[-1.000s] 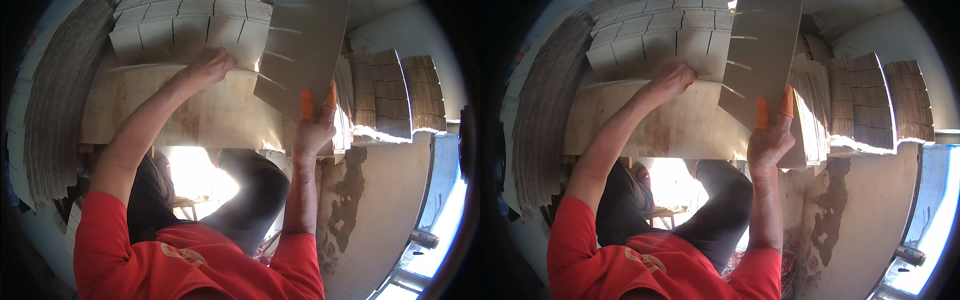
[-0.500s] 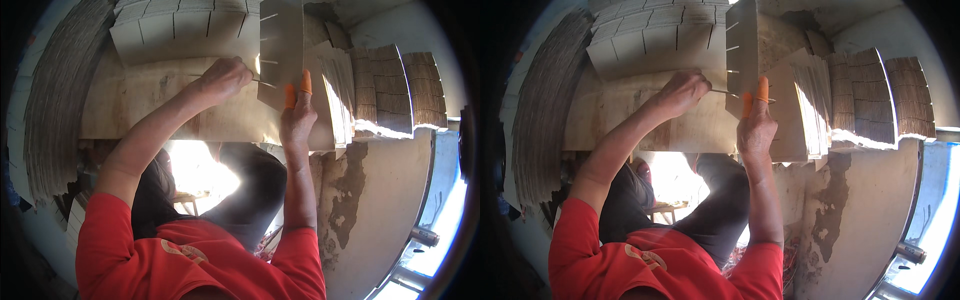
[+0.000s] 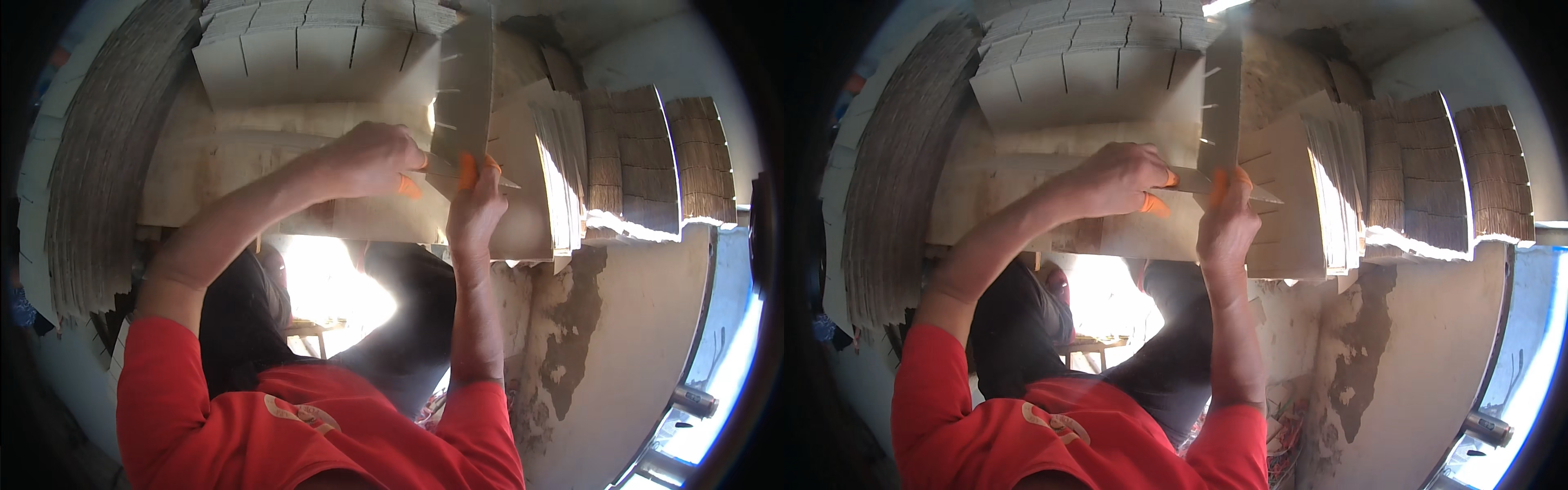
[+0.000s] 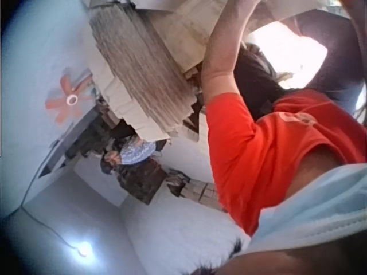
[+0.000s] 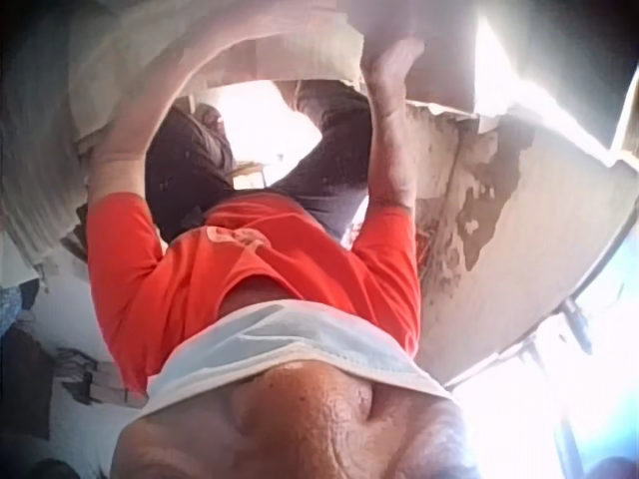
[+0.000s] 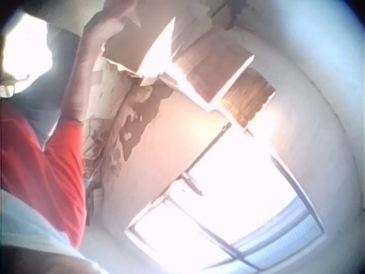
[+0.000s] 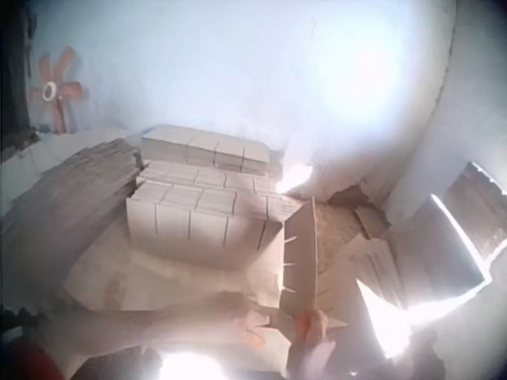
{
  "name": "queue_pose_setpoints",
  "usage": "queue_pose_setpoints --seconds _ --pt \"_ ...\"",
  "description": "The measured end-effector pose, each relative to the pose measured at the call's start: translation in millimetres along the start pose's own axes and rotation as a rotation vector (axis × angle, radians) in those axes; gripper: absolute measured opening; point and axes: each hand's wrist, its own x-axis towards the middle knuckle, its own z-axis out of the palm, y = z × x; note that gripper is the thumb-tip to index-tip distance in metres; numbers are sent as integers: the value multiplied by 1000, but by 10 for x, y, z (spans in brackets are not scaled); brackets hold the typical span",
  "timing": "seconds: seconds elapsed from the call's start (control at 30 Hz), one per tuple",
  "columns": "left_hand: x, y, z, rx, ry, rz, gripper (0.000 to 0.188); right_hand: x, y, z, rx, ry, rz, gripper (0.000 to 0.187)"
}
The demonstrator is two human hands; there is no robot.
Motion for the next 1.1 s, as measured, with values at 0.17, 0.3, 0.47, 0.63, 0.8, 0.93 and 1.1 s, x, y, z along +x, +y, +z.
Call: queue_pose_setpoints --seconds 0.17,0.3,0.47,0.63,0.8,0.93,1.1 --pt "336 -750 -465 298 408 -84 44 -12 46 119 -15 223 -211 31" --pt "682 -1414 -379 625 509 -288 48 -25 -13 94 42 177 -180 45" --pt "729 -1801 -207 785 479 -246 41 23 -88 128 105 210 -197 46" --pt "634 -1783 -220 722 585 -10 20 45 -175 116 190 190 -195 49" --pt "478 -1473 -236 572 588 146 15 70 -191 141 172 234 -288 55" --pt "396 -1350 -138 563 479 172 15 66 -215 111 144 235 -311 57" --pt "345 -1280 -69 516 430 92 16 8 -222 5 169 178 -256 60"
